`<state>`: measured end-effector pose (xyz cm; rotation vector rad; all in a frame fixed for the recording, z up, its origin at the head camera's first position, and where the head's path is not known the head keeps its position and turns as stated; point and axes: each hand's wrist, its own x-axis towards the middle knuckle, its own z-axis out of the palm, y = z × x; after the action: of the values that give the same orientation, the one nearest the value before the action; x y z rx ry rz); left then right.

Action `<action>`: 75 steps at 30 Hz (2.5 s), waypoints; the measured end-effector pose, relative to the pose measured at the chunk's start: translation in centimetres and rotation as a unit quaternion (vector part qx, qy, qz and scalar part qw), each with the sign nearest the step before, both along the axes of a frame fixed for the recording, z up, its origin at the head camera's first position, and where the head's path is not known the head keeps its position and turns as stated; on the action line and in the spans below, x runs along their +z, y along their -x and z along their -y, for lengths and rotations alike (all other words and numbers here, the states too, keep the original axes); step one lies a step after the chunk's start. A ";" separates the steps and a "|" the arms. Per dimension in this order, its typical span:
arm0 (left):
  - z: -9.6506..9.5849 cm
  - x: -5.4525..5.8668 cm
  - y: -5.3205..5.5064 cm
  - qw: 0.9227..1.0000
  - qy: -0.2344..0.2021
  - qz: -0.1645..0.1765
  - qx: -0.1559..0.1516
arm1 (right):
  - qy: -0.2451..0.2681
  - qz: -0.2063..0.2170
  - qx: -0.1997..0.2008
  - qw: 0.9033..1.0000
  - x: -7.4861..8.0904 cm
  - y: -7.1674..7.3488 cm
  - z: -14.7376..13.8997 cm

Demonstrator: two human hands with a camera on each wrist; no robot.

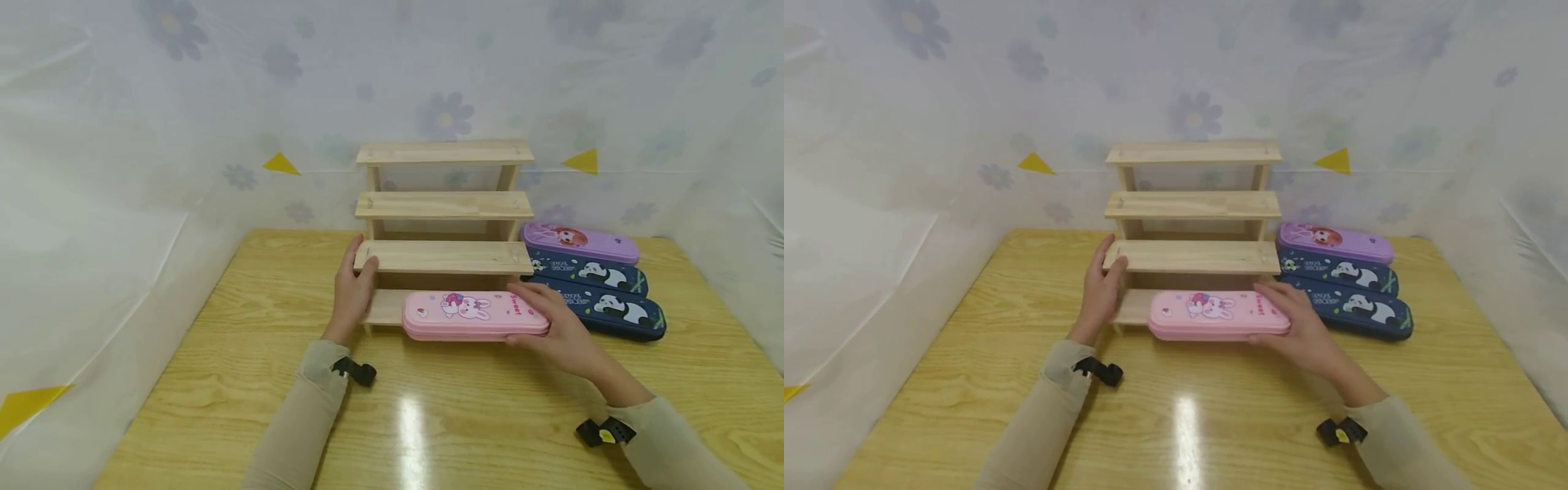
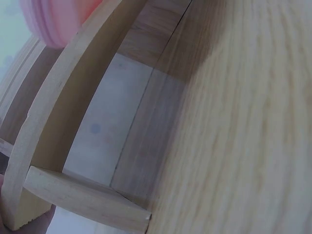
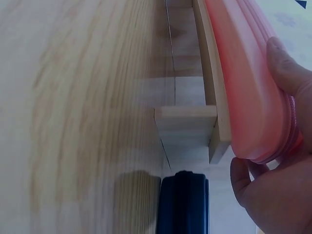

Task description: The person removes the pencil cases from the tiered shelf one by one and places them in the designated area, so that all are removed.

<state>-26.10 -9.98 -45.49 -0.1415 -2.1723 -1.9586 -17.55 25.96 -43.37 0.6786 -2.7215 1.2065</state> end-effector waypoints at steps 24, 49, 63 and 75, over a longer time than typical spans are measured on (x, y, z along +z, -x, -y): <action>0.0 2.3 -1.3 1.000 0.011 0.021 -0.019 | -0.011 0.006 -0.061 0.998 0.5 -3.4 -6.3; -0.1 3.6 -2.4 0.999 0.021 0.033 -0.025 | -0.041 0.000 -0.136 0.990 0.2 -6.5 -13.0; 0.1 0.0 -0.4 1.000 0.014 0.004 -0.011 | -0.048 -0.015 -0.179 0.983 -0.7 -8.0 -16.1; 0.1 1.3 -0.9 0.999 0.014 0.034 -0.022 | -0.076 0.032 -0.180 0.980 -1.8 -8.2 -17.2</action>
<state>-25.16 -10.11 -44.22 -0.1287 -2.2575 -1.9855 -9.33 43.12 -45.21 0.1463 -2.8427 0.9589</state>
